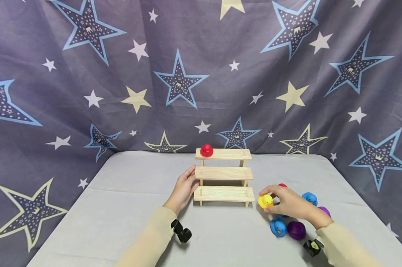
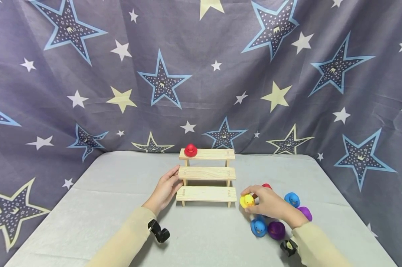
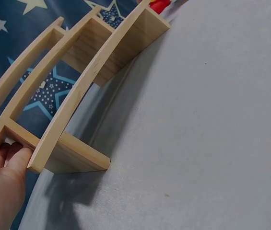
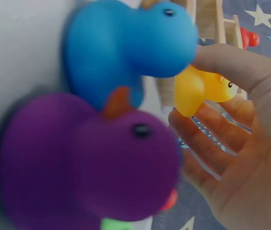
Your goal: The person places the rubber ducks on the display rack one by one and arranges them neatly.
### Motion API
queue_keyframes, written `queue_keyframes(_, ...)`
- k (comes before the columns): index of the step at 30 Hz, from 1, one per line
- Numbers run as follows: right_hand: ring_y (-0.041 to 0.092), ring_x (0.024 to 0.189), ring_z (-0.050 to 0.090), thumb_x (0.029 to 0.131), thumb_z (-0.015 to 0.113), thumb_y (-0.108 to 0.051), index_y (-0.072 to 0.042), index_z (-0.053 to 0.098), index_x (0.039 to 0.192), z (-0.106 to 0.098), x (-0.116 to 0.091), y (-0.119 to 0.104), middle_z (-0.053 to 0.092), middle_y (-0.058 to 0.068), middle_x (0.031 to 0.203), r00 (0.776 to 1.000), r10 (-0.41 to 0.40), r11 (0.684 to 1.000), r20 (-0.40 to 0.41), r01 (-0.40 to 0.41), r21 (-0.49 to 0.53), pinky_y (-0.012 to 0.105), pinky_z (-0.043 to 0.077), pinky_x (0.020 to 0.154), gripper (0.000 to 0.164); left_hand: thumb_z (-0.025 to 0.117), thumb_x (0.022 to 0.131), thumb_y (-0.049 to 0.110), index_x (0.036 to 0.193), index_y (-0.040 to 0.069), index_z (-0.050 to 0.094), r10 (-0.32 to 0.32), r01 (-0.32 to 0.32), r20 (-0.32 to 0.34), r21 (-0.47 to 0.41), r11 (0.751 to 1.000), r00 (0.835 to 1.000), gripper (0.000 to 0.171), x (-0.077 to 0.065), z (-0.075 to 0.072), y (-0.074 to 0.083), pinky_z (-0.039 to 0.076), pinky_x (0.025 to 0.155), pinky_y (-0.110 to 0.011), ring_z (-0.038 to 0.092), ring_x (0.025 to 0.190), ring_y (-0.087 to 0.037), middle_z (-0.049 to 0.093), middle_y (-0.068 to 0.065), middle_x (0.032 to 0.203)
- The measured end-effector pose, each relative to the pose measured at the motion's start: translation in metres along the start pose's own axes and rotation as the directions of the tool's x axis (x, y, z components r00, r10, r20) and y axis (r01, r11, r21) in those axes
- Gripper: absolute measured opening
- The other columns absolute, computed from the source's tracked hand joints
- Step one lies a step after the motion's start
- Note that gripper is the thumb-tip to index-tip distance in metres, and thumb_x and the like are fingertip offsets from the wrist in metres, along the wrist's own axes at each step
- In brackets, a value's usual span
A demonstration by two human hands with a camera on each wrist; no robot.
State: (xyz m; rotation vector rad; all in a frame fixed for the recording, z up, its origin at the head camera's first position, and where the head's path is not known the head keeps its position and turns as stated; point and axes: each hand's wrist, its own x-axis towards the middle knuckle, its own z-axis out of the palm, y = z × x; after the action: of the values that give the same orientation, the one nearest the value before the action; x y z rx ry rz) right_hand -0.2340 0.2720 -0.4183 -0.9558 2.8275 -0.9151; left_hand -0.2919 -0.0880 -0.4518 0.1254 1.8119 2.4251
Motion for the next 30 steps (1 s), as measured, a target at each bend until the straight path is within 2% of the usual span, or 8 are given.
queue_keyframes(3, 0.015, 0.094, 0.060, 0.083, 0.083, -0.020, -0.008, 0.068, 0.117, -0.004, 0.003, -0.006, 0.068, 0.002, 0.114, 0.999, -0.009, 1.000, -0.034, 0.009, 0.002, 0.039, 0.059, 0.079, 0.038, 0.037, 0.106, 0.003, 0.157, -0.002, 0.023, 0.001, -0.001, 0.002, 0.000, 1.000, 1.000, 0.054, 0.000, 0.000, 0.000, 0.031, 0.120, -0.043, 0.026, 0.147, -0.034, 0.023, -0.022, 0.161)
queue_keyframes(10, 0.012, 0.083, 0.055, 0.084, 0.082, -0.017, -0.008, 0.069, 0.118, -0.008, 0.011, -0.016, 0.066, -0.001, 0.108, 0.991, -0.008, 1.000, -0.132, 0.008, 0.002, 0.028, 0.052, 0.064, 0.038, 0.038, 0.105, 0.002, 0.157, -0.002, 0.023, 0.004, -0.004, 0.000, -0.006, 1.000, 1.000, 0.054, 0.000, 0.000, 0.000, 0.032, 0.119, -0.042, 0.026, 0.147, -0.034, 0.023, -0.022, 0.161)
queue_keyframes(13, 0.013, 0.087, 0.057, 0.084, 0.082, -0.016, -0.008, 0.069, 0.119, -0.009, 0.015, -0.019, 0.066, 0.000, 0.111, 0.987, -0.010, 1.000, -0.158, 0.007, -0.021, 0.030, 0.055, 0.071, 0.039, 0.038, 0.105, 0.003, 0.157, -0.001, 0.023, 0.000, 0.000, -0.003, 0.000, 1.000, 1.000, 0.054, 0.000, 0.000, 0.000, 0.033, 0.119, -0.042, 0.026, 0.147, -0.033, 0.023, -0.022, 0.161)
queue_keyframes(18, 0.018, 0.098, 0.061, 0.082, 0.082, -0.013, -0.009, 0.069, 0.120, -0.012, 0.023, -0.021, 0.067, 0.003, 0.118, 0.981, -0.041, 0.998, -0.191, 0.033, -0.049, 0.043, 0.059, 0.086, 0.040, 0.037, 0.106, 0.002, 0.157, -0.002, 0.022, 0.006, -0.006, 0.005, 0.007, 1.000, 1.000, 0.054, -0.001, 0.000, 0.001, 0.032, 0.119, -0.043, 0.026, 0.147, -0.035, 0.023, -0.023, 0.161)
queue_keyframes(24, 0.022, 0.102, 0.062, 0.083, 0.082, -0.013, -0.010, 0.069, 0.120, -0.015, 0.034, -0.024, 0.067, 0.004, 0.119, 0.967, -0.104, 0.993, -0.231, 0.089, -0.076, 0.044, 0.059, 0.087, 0.040, 0.037, 0.106, 0.003, 0.157, -0.001, 0.023, 0.007, -0.007, 0.006, 0.010, 1.000, 1.000, 0.054, -0.002, 0.000, 0.000, 0.032, 0.119, -0.043, 0.027, 0.147, -0.035, 0.024, -0.023, 0.161)
queue_keyframes(30, 0.022, 0.105, 0.061, 0.084, 0.082, -0.014, -0.010, 0.069, 0.122, -0.017, 0.047, -0.032, 0.067, 0.003, 0.121, 0.967, -0.090, 0.995, -0.238, 0.076, -0.069, 0.045, 0.058, 0.090, 0.041, 0.038, 0.106, 0.004, 0.157, 0.000, 0.025, -0.010, 0.010, -0.007, 0.018, 1.000, 1.000, 0.053, -0.002, 0.000, 0.001, 0.034, 0.118, -0.043, 0.027, 0.147, -0.034, 0.025, -0.021, 0.160)
